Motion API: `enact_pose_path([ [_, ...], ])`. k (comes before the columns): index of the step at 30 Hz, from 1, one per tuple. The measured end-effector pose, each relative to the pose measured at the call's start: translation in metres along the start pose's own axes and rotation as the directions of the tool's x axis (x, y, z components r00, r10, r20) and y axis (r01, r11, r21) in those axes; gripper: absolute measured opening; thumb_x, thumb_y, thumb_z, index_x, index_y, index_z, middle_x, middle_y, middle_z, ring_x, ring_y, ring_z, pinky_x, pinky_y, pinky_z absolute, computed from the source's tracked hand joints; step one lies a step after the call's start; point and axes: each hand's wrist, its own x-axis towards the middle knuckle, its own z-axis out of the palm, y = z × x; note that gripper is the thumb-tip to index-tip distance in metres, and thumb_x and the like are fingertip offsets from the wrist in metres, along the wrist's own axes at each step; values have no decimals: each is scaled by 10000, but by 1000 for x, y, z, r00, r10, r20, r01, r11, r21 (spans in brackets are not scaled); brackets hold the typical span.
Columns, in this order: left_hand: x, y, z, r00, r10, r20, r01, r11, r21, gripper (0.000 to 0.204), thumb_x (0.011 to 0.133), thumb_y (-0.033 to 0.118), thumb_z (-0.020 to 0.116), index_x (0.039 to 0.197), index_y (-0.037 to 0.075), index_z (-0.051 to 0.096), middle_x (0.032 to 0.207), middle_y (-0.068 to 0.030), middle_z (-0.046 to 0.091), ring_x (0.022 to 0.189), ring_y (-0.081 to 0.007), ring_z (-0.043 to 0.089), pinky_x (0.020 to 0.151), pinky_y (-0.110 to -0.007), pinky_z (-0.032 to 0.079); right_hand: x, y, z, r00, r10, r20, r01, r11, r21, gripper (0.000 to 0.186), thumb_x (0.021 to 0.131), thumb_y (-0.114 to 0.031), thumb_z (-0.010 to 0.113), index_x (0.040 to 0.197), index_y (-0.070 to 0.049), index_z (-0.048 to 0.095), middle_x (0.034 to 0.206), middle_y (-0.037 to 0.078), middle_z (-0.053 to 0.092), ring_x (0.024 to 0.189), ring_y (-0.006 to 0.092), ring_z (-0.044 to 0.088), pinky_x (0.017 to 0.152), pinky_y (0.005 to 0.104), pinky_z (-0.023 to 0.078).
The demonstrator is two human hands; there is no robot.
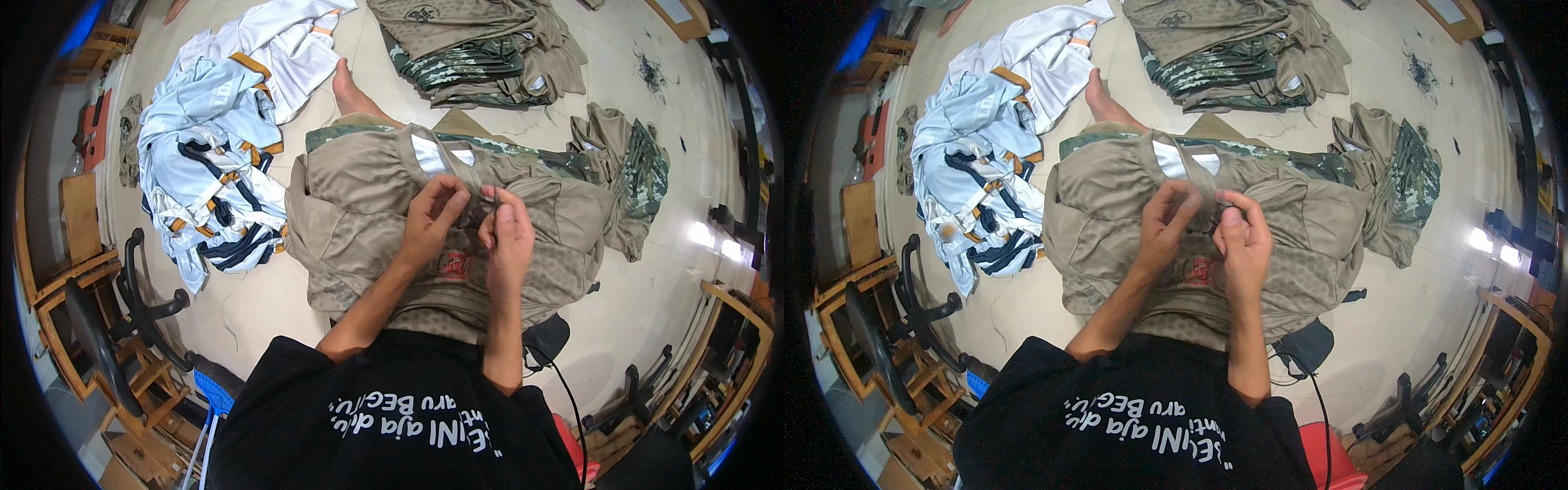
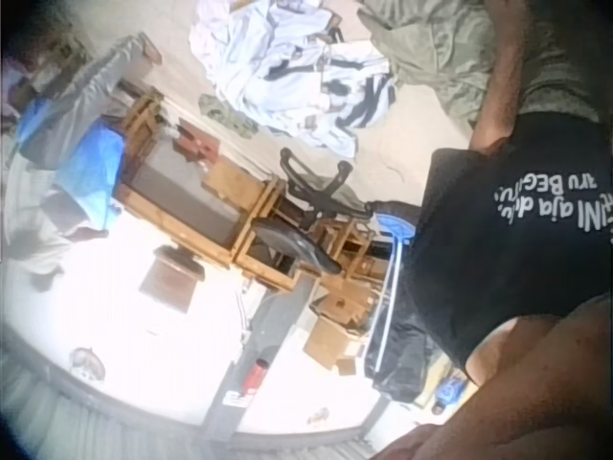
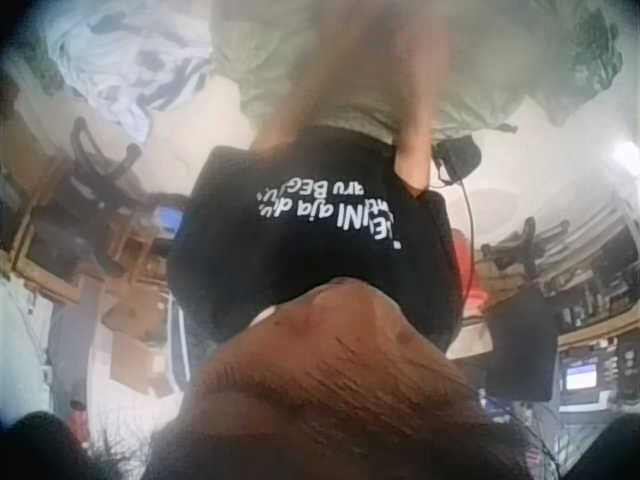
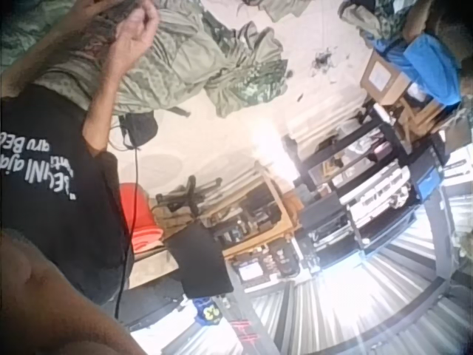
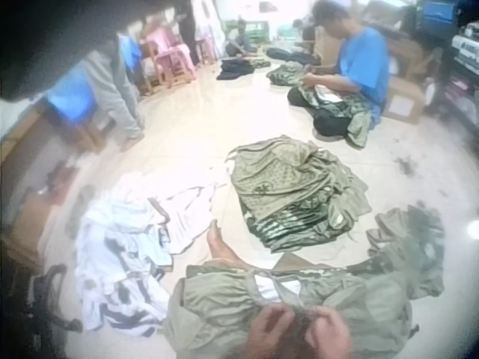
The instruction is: The person sits on the floor and uses red-handled scissors to cut a camouflage-patterned garment. They repeatedly trim the edges and remove a white inner lining or patch from the fabric.
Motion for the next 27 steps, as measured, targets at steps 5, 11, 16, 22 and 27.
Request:
enact_pose_path([
  [5,0,9,3,998,-16,59,21,997,-77,107,1048,134,619,1076,31,606,974,35,623,892,-33,550,785,-212,452,10,23,2,982,-186,16,186,980,-72,220,966,-141,755,1088,36,712,747,-72,577,652,4,441,584,174,334],
  [11,0,1,-6,990,-101,93,108,992,-67,151,1050,166,620,1093,22,623,966,33,638,869,-33,549,780,-212,450,12,29,1,976,-193,-98,169,961,-218,174,950,-129,767,1009,20,700,790,-54,604,693,16,476,612,178,373],
  [16,3,-5,-6,969,-203,142,212,976,-53,178,1048,174,622,1144,25,634,969,25,639,818,-38,522,764,-209,431,8,20,-25,884,-212,-416,221,975,-28,225,999,-200,702,846,-48,638,721,-74,523,647,36,452,568,210,351],
  [22,16,1,-22,982,-181,-58,178,982,-56,155,1036,151,639,1149,47,622,1025,-24,684,905,-85,629,813,-252,488,-27,-21,-246,378,-618,-689,107,769,-631,318,1012,-285,675,860,-7,664,787,47,632,711,126,531,637,308,446],
  [27,33,29,-54,983,-27,-181,130,797,590,211,947,146,737,1033,15,596,960,-99,671,752,-155,659,666,-302,511,-103,-25,-355,321,-687,-652,-534,437,-724,362,1018,-254,668,1157,76,721,999,142,753,853,206,622,789,363,507],
])
